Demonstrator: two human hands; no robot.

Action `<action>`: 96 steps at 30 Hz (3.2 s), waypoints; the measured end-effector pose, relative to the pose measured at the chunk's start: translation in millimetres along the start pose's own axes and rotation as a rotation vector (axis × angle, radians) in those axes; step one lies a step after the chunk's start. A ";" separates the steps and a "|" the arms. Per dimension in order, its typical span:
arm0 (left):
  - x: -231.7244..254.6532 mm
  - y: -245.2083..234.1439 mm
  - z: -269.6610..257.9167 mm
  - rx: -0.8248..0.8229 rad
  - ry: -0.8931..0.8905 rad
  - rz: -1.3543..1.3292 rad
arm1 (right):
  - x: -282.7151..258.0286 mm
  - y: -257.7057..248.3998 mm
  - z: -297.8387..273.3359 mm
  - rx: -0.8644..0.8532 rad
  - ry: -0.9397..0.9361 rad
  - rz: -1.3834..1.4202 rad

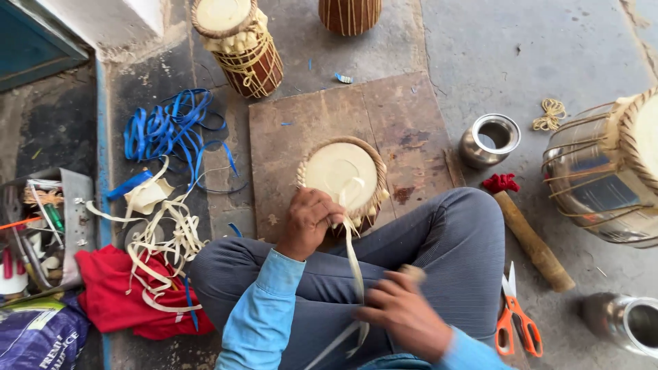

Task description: The person sits cross-legged on the floor and weaves a white strap around the rim of a drum using a metal tool to pull the strap through the existing weave. The person continues this repetitive weaving process around the drum's circumference.

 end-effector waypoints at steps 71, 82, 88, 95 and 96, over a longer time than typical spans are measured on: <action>-44.9 46.6 72.2 -0.025 -0.225 0.494 | 45.9 -39.7 28.0 0.351 0.113 1.262; -62.7 37.1 66.9 -0.042 -0.438 0.581 | 95.0 5.2 44.3 0.298 0.655 1.598; -66.4 29.5 62.2 -0.018 -0.443 0.558 | 94.2 11.8 54.9 0.285 0.560 1.620; -82.8 26.7 66.3 0.046 -0.451 0.564 | 72.9 -26.6 42.9 0.345 0.561 1.236; -91.6 20.6 72.6 0.055 -0.463 0.554 | 64.7 -37.0 44.0 0.317 0.534 1.204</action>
Point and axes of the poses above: each hand's wrist, its own z-axis towards the middle knuckle, its own y-axis out of the palm, x = y × z, the point moved 10 cm from there along z, towards the middle knuckle, and after that the axes turned 1 degree about -x, right-handed, at the moved point
